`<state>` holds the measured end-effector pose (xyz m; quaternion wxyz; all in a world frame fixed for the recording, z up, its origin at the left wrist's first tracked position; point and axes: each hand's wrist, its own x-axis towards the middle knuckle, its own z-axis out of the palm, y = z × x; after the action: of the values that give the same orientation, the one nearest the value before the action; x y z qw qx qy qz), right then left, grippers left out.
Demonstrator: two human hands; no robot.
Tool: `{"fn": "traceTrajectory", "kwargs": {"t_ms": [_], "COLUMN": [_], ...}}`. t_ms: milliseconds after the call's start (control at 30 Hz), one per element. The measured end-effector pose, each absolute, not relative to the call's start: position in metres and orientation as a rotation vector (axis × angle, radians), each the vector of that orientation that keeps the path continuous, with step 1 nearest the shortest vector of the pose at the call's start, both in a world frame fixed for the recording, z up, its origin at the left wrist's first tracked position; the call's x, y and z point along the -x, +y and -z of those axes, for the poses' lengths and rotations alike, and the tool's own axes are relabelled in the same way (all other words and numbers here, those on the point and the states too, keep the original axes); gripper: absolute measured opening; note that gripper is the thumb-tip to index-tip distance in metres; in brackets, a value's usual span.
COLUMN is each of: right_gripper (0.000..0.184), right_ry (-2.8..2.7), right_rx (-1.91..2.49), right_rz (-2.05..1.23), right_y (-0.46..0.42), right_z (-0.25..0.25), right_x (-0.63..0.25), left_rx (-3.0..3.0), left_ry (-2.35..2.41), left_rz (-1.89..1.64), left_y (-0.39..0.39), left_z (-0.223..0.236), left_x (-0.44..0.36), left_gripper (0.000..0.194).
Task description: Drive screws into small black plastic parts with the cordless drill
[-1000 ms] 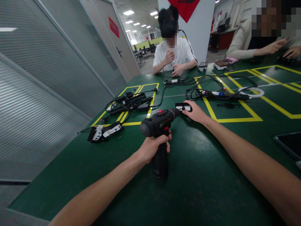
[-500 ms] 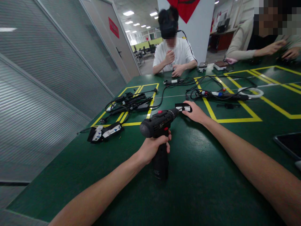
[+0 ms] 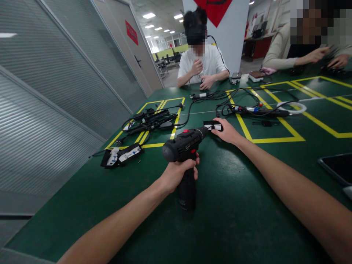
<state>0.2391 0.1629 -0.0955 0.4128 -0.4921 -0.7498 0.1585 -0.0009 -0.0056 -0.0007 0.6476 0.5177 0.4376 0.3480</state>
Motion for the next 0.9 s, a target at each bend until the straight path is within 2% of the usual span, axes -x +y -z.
{"fn": "traceTrajectory", "kwargs": {"t_ms": [900], "right_gripper": [0.050], "right_ry": [-1.907], "right_rx": [1.220], "right_rz": [-0.374], "right_y": [0.1629], "right_z": [0.0954], "right_x": [-0.2402], "left_rx": [-1.128], "left_ry": [1.007], "left_rz": [-0.799], "left_y": [-0.0038], "left_z": [0.0010], "left_x": [-0.0019], "left_gripper": [0.023]}}
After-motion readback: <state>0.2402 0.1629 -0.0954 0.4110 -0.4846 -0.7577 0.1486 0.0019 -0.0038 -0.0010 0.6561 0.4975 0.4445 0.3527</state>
